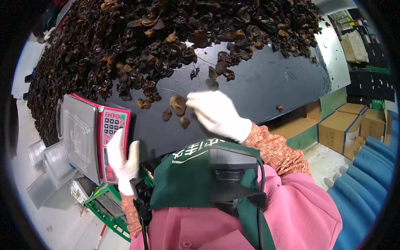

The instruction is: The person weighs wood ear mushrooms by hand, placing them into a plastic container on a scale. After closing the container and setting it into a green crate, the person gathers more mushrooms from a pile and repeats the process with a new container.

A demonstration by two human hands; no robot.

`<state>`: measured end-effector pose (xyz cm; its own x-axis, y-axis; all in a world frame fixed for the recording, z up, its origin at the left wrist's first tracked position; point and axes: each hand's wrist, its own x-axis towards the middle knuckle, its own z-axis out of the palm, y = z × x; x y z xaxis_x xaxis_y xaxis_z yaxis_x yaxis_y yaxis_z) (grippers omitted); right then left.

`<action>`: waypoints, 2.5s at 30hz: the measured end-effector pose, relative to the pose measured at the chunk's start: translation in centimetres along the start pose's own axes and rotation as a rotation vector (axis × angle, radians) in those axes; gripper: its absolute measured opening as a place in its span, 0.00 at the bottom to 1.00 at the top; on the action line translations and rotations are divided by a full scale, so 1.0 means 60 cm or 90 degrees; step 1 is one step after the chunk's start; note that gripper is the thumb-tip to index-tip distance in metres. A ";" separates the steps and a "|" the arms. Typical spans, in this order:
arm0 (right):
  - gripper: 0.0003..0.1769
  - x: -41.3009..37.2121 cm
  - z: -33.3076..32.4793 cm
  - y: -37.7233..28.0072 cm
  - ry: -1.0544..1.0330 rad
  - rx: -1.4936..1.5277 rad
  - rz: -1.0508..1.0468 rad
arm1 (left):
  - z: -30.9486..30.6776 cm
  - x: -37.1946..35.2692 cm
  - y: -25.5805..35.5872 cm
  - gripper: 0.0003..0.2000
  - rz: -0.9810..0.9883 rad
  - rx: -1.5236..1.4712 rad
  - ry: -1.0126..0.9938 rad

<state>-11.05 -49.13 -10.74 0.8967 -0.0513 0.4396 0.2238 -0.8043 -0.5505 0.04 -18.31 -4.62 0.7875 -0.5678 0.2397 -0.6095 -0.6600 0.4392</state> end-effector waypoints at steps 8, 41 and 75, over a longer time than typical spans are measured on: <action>0.21 -0.039 0.005 0.018 -0.092 0.065 0.036 | 0.189 0.031 0.064 0.59 0.001 -0.212 -0.155; 0.24 0.019 0.012 0.121 -0.174 -0.147 -0.073 | 0.221 0.023 0.054 0.60 0.086 -0.113 -0.111; 0.18 0.021 -0.062 0.149 0.132 -0.176 0.204 | 0.213 0.021 0.064 0.56 0.030 -0.142 -0.137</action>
<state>-9.34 -58.59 -12.49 0.8028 -0.4175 0.4256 -0.1878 -0.8546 -0.4841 -2.48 -27.86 -13.68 0.7072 -0.7018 0.0858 -0.5911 -0.5203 0.6164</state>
